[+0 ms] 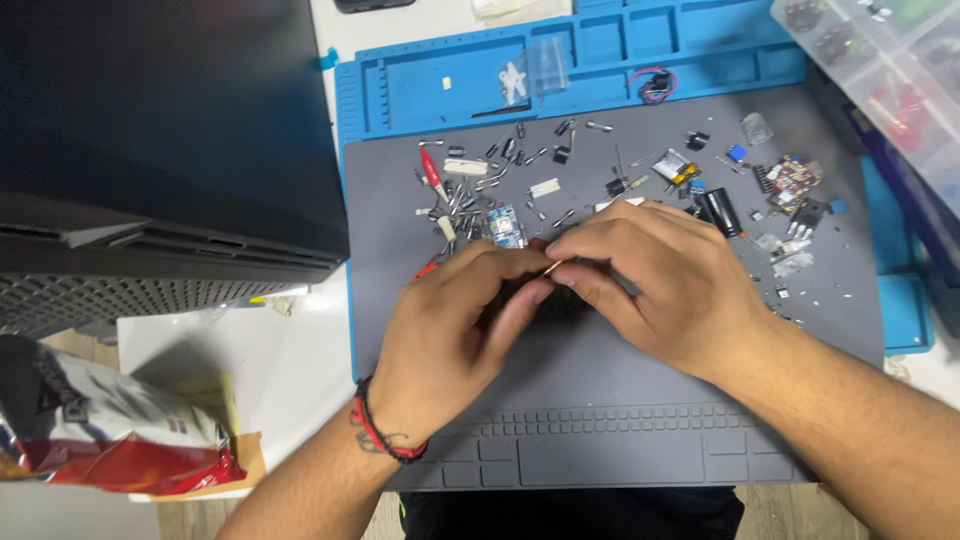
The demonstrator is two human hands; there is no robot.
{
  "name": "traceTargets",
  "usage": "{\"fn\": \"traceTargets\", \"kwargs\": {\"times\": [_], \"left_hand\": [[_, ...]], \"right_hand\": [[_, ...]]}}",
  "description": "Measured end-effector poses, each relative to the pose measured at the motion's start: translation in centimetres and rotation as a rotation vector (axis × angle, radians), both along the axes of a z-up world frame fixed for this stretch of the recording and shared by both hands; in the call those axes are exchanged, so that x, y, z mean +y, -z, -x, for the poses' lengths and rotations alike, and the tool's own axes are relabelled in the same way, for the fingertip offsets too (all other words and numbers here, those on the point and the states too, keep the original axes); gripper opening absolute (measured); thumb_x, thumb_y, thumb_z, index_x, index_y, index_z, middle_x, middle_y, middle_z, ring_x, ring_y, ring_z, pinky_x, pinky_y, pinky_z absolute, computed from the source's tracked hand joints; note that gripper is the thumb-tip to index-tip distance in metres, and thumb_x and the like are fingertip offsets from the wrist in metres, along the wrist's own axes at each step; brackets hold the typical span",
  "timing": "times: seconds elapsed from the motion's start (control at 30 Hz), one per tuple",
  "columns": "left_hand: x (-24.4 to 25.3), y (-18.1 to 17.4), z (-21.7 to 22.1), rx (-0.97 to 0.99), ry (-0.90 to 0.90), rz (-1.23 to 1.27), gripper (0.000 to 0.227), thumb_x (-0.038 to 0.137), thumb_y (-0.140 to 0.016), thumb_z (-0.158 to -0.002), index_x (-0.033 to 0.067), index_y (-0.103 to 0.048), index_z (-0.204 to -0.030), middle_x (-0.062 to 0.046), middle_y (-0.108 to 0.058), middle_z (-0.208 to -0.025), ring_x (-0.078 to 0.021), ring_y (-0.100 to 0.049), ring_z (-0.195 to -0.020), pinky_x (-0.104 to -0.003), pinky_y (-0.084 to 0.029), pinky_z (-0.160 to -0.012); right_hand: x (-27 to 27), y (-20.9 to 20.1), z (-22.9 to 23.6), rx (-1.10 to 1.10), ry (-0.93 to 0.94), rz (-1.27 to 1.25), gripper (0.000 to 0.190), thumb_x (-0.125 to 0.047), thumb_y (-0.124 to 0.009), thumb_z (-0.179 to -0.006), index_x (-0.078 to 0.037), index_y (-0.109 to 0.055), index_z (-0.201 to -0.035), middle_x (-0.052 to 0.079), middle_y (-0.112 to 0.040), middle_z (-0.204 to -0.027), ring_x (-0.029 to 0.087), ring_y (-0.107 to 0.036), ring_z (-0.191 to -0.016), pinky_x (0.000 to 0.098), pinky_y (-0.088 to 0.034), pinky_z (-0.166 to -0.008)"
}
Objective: The person sorts a variety of loose electronic components, including capacitors, resistors, and integrated circuits, from a gray mat into a clear plastic organizer box. The person picks up individual items and places them into the compartments of the box.
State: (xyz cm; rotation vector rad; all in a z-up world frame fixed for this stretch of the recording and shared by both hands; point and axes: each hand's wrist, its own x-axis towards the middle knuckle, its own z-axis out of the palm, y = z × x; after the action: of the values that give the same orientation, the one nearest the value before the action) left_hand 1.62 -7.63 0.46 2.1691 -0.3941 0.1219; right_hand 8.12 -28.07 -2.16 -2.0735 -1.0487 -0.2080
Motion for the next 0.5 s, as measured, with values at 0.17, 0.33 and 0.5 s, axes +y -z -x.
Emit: {"fn": "traceTargets", "kwargs": {"times": [0.17, 0.33, 0.5], "left_hand": [[0.0, -0.1, 0.1, -0.158, -0.075, -0.083, 0.020, 0.019, -0.068, -0.099, 0.0044, -0.067, -0.113, -0.007, -0.072, -0.103, -0.0228, -0.069, -0.078, -0.033, -0.054, -0.074], [-0.2, -0.6, 0.6, -0.207, -0.135, -0.234, 0.025, 0.024, -0.074, -0.094, 0.0080, -0.066, -0.112, -0.001, -0.071, -0.095, -0.0179, -0.063, -0.070, -0.032, -0.051, -0.074], [0.0, -0.5, 0.8, -0.318, -0.108, -0.270, 0.017, 0.020, -0.072, -0.094, 0.0045, -0.071, -0.100, -0.002, -0.063, -0.075, -0.0208, -0.052, -0.060, -0.032, -0.045, -0.060]], "right_hand": [[-0.3, -1.1, -0.2, -0.151, 0.037, 0.011, 0.006, -0.010, -0.067, -0.101, -0.009, -0.073, -0.101, 0.004, -0.071, -0.099, 0.024, -0.069, -0.084, 0.0392, -0.051, -0.079], [-3.6, -4.3, -1.3, -0.511, 0.366, 0.146, 0.019, -0.010, -0.067, -0.106, -0.004, -0.065, -0.088, 0.009, -0.075, -0.096, 0.029, -0.067, -0.080, 0.0422, -0.046, -0.071], [-11.1, -5.9, -0.4, -0.459, 0.694, 0.183, 0.013, 0.015, -0.081, -0.119, 0.005, -0.072, -0.117, 0.023, -0.072, -0.122, 0.035, -0.063, -0.100, 0.0461, -0.046, -0.097]]}}
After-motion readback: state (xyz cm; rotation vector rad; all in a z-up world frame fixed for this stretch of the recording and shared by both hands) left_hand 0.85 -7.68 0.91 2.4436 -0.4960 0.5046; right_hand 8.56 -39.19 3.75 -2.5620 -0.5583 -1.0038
